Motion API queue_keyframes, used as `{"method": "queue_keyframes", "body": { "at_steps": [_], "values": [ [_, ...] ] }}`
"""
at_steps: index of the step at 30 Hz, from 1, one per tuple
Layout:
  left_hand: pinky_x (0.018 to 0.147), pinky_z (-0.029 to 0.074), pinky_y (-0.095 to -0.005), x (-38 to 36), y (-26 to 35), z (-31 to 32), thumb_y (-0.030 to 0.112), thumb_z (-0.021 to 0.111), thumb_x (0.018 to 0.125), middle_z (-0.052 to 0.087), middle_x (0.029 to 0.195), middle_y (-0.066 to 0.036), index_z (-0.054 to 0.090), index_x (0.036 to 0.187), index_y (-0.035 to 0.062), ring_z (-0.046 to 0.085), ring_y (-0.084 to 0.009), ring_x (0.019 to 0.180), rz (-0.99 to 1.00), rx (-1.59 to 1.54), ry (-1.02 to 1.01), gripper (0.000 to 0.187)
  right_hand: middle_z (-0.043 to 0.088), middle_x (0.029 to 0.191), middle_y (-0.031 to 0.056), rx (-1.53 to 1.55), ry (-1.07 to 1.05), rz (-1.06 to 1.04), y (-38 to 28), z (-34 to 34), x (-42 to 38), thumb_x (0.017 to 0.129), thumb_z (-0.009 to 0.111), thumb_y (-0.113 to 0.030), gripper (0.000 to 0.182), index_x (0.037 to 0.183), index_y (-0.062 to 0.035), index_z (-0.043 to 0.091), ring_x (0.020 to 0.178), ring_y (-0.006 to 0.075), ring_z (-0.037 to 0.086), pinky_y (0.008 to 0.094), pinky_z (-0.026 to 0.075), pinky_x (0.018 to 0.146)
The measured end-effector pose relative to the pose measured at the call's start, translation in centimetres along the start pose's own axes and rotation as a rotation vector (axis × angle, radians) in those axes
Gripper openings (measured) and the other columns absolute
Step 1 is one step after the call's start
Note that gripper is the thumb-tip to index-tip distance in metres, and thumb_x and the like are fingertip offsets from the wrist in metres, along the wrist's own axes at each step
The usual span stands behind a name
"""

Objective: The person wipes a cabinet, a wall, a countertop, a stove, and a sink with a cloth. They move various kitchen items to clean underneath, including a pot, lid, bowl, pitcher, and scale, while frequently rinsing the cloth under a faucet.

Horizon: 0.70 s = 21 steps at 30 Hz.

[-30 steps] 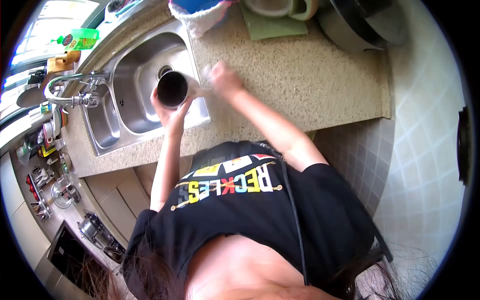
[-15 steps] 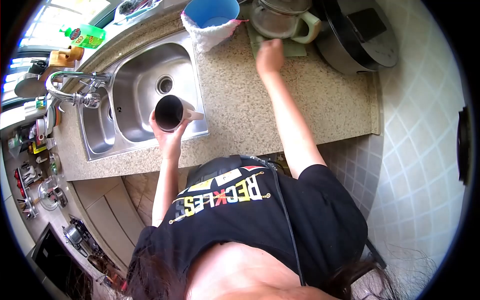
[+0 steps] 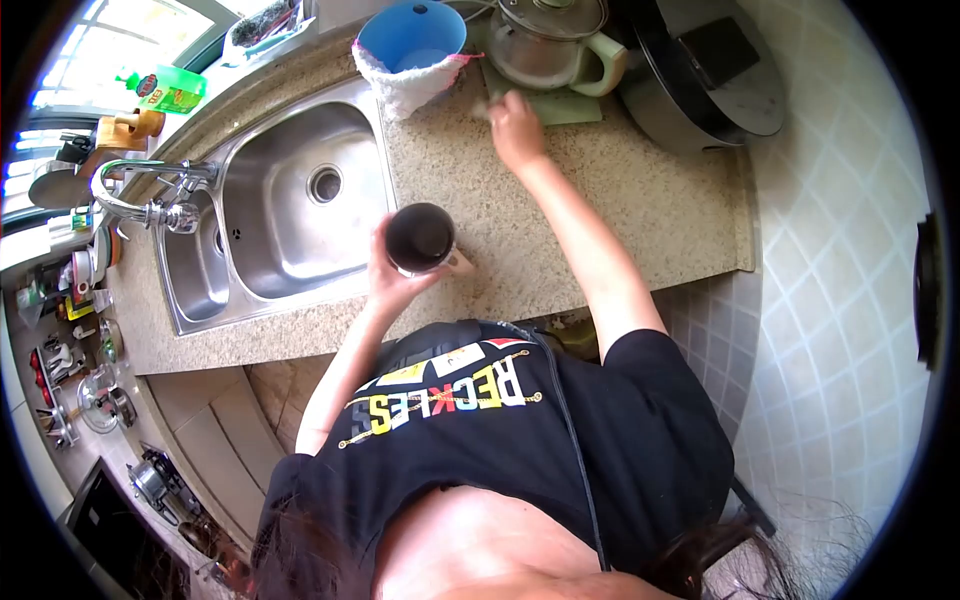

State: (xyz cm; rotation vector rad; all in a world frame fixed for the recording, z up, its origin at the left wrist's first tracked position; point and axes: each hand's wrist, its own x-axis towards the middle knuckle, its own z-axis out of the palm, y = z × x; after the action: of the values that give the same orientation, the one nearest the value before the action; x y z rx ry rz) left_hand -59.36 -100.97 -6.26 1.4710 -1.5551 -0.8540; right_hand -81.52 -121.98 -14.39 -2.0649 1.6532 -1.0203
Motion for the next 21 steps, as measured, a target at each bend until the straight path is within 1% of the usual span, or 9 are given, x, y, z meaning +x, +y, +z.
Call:
{"method": "queue_keyframes", "body": {
  "at_steps": [1, 3, 5, 7, 9, 13, 15, 19, 21],
  "values": [
    [0.095, 0.042, -0.0377, 0.0, -0.1, 0.6, 0.024, 0.088, 0.053, 0.047, 0.119, -0.016, 0.029, 0.130, 0.0032, 0.050, -0.0267, 0.112, 0.007, -0.063, -0.020, 0.100, 0.057, 0.088, 0.0148, 0.032, -0.128, -0.053, -1.5, -1.2, -1.3, 0.080, 0.059, -0.013, 0.010, 0.081, -0.0054, 0.066, 0.080, 0.0317, 0.058, 0.0416, 0.047, 0.071],
    [0.095, 0.042, -0.0381, 0.2, 0.3, 1.3, 0.022, 0.088, 0.052, 0.048, 0.119, -0.016, 0.031, 0.130, 0.0032, 0.050, -0.0267, 0.112, 0.011, -0.081, -0.096, 0.098, 0.058, 0.088, 0.0145, 0.312, -0.451, 0.124, -2.9, -3.0, -3.5, 0.079, 0.062, -0.014, 0.011, 0.082, -0.0052, 0.067, 0.079, 0.0302, 0.059, 0.0394, 0.047, 0.070],
    [0.096, 0.042, -0.0376, 0.5, 0.4, 1.7, 0.024, 0.087, 0.052, 0.047, 0.120, -0.016, 0.031, 0.129, 0.0018, 0.051, -0.0257, 0.113, 0.035, 0.059, -0.190, 0.098, 0.062, 0.087, 0.0105, 0.340, -0.397, 0.016, -0.8, -4.0, -6.8, 0.078, 0.065, -0.014, 0.013, 0.088, -0.0072, 0.068, 0.077, 0.0246, 0.061, 0.0329, 0.048, 0.068],
    [0.095, 0.042, -0.0369, 1.1, 0.9, 2.6, 0.027, 0.088, 0.052, 0.049, 0.118, -0.016, 0.032, 0.129, 0.0015, 0.052, -0.0255, 0.112, 0.085, -0.008, -0.265, 0.098, 0.064, 0.088, 0.0076, 0.617, -0.337, 0.609, -0.3, -6.8, -8.1, 0.080, 0.063, -0.010, 0.018, 0.098, -0.0077, 0.066, 0.078, 0.0173, 0.061, 0.0280, 0.050, 0.070],
    [0.095, 0.042, -0.0364, 1.7, 2.2, 3.6, 0.027, 0.088, 0.053, 0.049, 0.119, -0.015, 0.033, 0.129, 0.0021, 0.051, -0.0254, 0.112, 0.109, 0.023, -0.292, 0.097, 0.065, 0.094, 0.0086, 0.781, -0.191, 0.810, 1.6, -9.4, -8.7, 0.082, 0.061, -0.008, 0.022, 0.103, -0.0045, 0.063, 0.082, 0.0141, 0.061, 0.0262, 0.049, 0.070],
    [0.096, 0.041, -0.0360, 2.7, 2.1, 5.9, 0.026, 0.088, 0.054, 0.049, 0.120, -0.015, 0.033, 0.129, 0.0028, 0.051, -0.0249, 0.113, 0.143, -0.054, -0.380, 0.096, 0.064, 0.094, 0.0086, 0.850, -0.033, 0.778, 3.7, -12.5, -9.5, 0.082, 0.060, -0.006, 0.026, 0.107, -0.0003, 0.060, 0.083, 0.0119, 0.060, 0.0256, 0.048, 0.072],
    [0.097, 0.040, -0.0363, 3.0, 2.3, 6.7, 0.025, 0.088, 0.054, 0.049, 0.120, -0.015, 0.032, 0.130, 0.0028, 0.050, -0.0255, 0.114, 0.157, -0.108, -0.419, 0.096, 0.064, 0.095, 0.0079, 0.899, 0.104, 0.806, 4.7, -12.7, -10.2, 0.080, 0.061, -0.007, 0.027, 0.105, 0.0009, 0.061, 0.081, 0.0141, 0.060, 0.0258, 0.047, 0.073],
    [0.099, 0.038, -0.0371, 4.0, 3.8, 7.0, 0.026, 0.087, 0.055, 0.048, 0.120, -0.016, 0.031, 0.131, 0.0035, 0.048, -0.0268, 0.116, 0.137, -0.060, -0.494, 0.098, 0.063, 0.097, 0.0090, 0.931, 0.156, 0.839, 5.1, -12.8, -11.5, 0.081, 0.060, -0.007, 0.028, 0.107, 0.0023, 0.059, 0.084, 0.0146, 0.059, 0.0259, 0.047, 0.074],
    [0.102, 0.035, -0.0378, 5.2, 4.1, 6.8, 0.028, 0.086, 0.055, 0.046, 0.124, -0.018, 0.028, 0.134, 0.0034, 0.043, -0.0284, 0.122, 0.171, -0.107, -0.611, 0.101, 0.063, 0.096, 0.0094, 0.962, 0.169, 0.845, 5.2, -12.7, -11.7, 0.081, 0.060, -0.006, 0.027, 0.107, 0.0024, 0.059, 0.083, 0.0143, 0.059, 0.0262, 0.047, 0.074]
  ]
}}
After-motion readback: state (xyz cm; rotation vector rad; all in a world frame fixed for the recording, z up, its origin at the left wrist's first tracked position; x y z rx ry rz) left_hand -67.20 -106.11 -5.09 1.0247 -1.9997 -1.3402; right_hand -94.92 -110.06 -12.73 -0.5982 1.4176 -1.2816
